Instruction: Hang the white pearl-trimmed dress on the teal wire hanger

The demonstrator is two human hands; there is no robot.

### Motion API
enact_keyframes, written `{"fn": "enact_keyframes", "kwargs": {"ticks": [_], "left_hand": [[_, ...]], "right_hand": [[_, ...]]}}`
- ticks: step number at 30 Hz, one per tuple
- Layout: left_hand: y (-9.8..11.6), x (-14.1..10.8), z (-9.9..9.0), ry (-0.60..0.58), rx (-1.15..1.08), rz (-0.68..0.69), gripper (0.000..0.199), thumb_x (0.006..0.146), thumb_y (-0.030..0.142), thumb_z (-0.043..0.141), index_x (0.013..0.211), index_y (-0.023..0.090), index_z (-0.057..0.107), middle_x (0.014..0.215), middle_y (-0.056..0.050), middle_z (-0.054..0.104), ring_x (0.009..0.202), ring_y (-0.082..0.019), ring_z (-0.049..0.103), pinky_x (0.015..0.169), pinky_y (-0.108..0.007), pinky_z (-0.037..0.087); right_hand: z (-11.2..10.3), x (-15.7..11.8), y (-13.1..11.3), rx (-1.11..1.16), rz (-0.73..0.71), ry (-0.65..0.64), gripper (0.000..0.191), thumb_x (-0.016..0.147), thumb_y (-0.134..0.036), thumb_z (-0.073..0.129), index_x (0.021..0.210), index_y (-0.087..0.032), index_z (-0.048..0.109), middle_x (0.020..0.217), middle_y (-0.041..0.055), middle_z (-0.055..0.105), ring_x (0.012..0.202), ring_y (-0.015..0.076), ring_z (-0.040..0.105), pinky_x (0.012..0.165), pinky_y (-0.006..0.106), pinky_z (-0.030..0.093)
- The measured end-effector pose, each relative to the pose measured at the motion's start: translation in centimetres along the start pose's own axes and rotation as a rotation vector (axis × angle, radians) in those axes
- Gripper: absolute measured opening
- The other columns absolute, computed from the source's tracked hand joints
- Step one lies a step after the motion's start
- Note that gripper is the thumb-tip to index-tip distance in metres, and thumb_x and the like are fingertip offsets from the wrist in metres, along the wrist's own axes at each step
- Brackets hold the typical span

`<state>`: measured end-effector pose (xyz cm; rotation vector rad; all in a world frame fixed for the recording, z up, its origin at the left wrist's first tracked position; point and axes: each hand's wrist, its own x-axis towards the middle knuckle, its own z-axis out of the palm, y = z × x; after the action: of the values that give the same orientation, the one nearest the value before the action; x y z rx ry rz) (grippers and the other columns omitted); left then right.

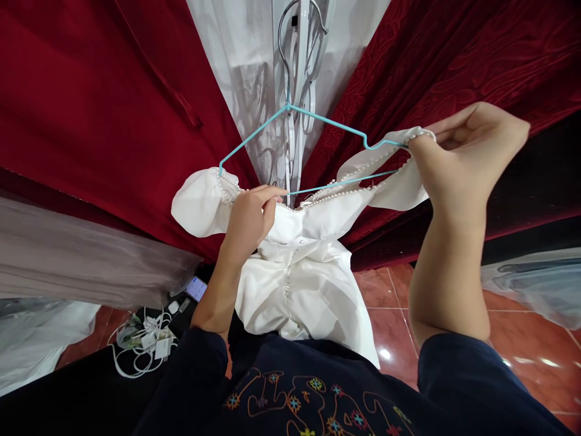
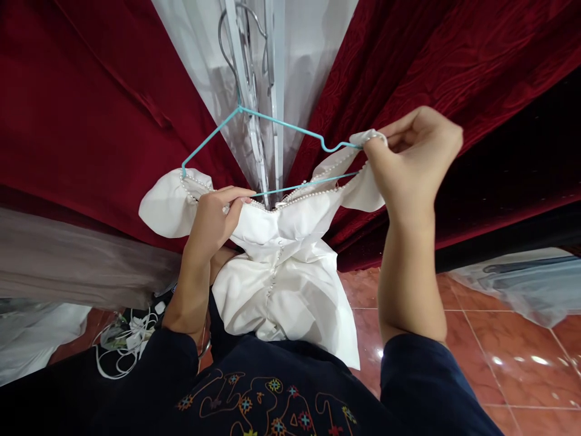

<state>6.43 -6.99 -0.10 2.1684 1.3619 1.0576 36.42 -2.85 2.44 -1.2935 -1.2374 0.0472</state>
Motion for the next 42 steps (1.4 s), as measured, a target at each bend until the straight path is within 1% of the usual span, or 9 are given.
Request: {"fn": "enact_keyframes", "kwargs": {"ticks": [8, 14, 20, 23, 25, 27, 30, 37, 42], "left_hand": [[-0.2, 0.0, 0.1, -0.004, 0.019, 0.005, 0.033, 0.097, 0.008, 0.052, 0.109, 0.022, 0.079, 0.100, -0.002, 0.080, 0.097, -0.020, 0.074, 0.090, -0.032, 0.053], [-0.4, -0.1, 0.5, 0.021, 0.049, -0.006, 0.032, 0.097, 0.009, 0.053, 0.109, 0.023, 0.079, 0.102, -0.001, 0.080, 0.098, -0.021, 0.074, 0.093, -0.034, 0.051], [-0.3, -0.1, 0.5, 0.021, 0.043, -0.014, 0.032, 0.098, 0.009, 0.052, 0.108, 0.024, 0.079, 0.100, 0.001, 0.080, 0.096, -0.020, 0.073, 0.093, -0.035, 0.047], [-0.3, 0.0, 0.5, 0.032, 0.060, -0.018, 0.030, 0.098, 0.011, 0.053, 0.108, 0.025, 0.078, 0.100, 0.001, 0.080, 0.097, -0.020, 0.072, 0.092, -0.036, 0.046], [-0.4, 0.0, 0.7, 0.033, 0.084, -0.008, 0.030, 0.099, 0.012, 0.053, 0.110, 0.025, 0.078, 0.102, 0.000, 0.080, 0.098, -0.021, 0.072, 0.092, -0.037, 0.045], [-0.6, -0.2, 1.0, 0.043, 0.134, 0.002, 0.030, 0.099, 0.012, 0.053, 0.111, 0.025, 0.077, 0.102, -0.001, 0.080, 0.097, -0.022, 0.071, 0.092, -0.038, 0.044], [-0.7, -0.5, 1.3, 0.049, 0.209, 0.014, 0.029, 0.099, 0.013, 0.053, 0.110, 0.025, 0.077, 0.099, -0.001, 0.080, 0.093, -0.023, 0.070, 0.089, -0.039, 0.042], [-1.2, -0.7, 1.8, 0.080, 0.246, 0.064, 0.028, 0.103, 0.016, 0.051, 0.112, 0.025, 0.075, 0.102, -0.001, 0.079, 0.095, -0.022, 0.068, 0.092, -0.039, 0.041], [-1.1, -1.5, 1.8, 0.244, 0.193, 0.157, 0.025, 0.106, 0.025, 0.050, 0.116, 0.025, 0.072, 0.118, -0.005, 0.076, 0.112, -0.021, 0.067, 0.105, -0.040, 0.046]], "right_hand": [[2.5, -1.5, -1.8, 0.159, 0.004, -0.105, 0.018, 0.077, -0.008, 0.074, 0.070, -0.015, 0.060, 0.070, 0.0056, 0.068, 0.058, 0.0086, 0.060, 0.054, 0.027, 0.041], [4.5, -2.6, -1.9, 0.268, 0.015, -0.143, 0.028, 0.077, -0.024, 0.080, 0.075, -0.018, 0.052, 0.067, -0.0007, 0.060, 0.057, 0.0067, 0.053, 0.053, 0.024, 0.035], [3.0, -4.6, -4.3, 0.297, -0.250, -0.016, 0.021, 0.087, -0.038, 0.074, 0.095, -0.021, 0.064, 0.081, -0.0006, 0.055, 0.070, 0.0085, 0.052, 0.062, 0.027, 0.041], [3.4, -6.4, -5.0, 0.256, -0.326, -0.239, 0.014, 0.097, -0.036, 0.063, 0.103, -0.023, 0.065, 0.094, 0.0037, 0.065, 0.086, 0.0146, 0.063, 0.077, 0.035, 0.050], [4.8, -7.6, -4.3, 0.147, -0.367, -0.460, 0.019, 0.100, -0.039, 0.057, 0.106, -0.023, 0.065, 0.101, 0.0046, 0.070, 0.095, 0.0175, 0.065, 0.085, 0.038, 0.049], [6.5, -8.9, -3.1, -0.031, -0.389, -0.581, 0.027, 0.102, -0.046, 0.053, 0.100, -0.022, 0.066, 0.096, 0.0037, 0.072, 0.091, 0.0191, 0.063, 0.086, 0.040, 0.044], [8.2, -10.6, -1.6, -0.227, -0.408, -0.542, 0.035, 0.102, -0.051, 0.050, 0.092, -0.022, 0.067, 0.080, 0.0027, 0.069, 0.083, 0.0203, 0.057, 0.085, 0.040, 0.037], [7.7, -11.2, -1.9, -0.134, -0.399, -0.470, 0.029, 0.104, -0.045, 0.052, 0.100, -0.023, 0.071, 0.091, 0.0002, 0.076, 0.081, 0.0177, 0.056, 0.086, 0.038, 0.034], [8.0, -10.9, -2.1, -0.111, -0.382, -0.448, 0.028, 0.103, -0.045, 0.054, 0.096, -0.024, 0.071, 0.088, -0.0009, 0.076, 0.081, 0.0180, 0.057, 0.085, 0.038, 0.034]]}}
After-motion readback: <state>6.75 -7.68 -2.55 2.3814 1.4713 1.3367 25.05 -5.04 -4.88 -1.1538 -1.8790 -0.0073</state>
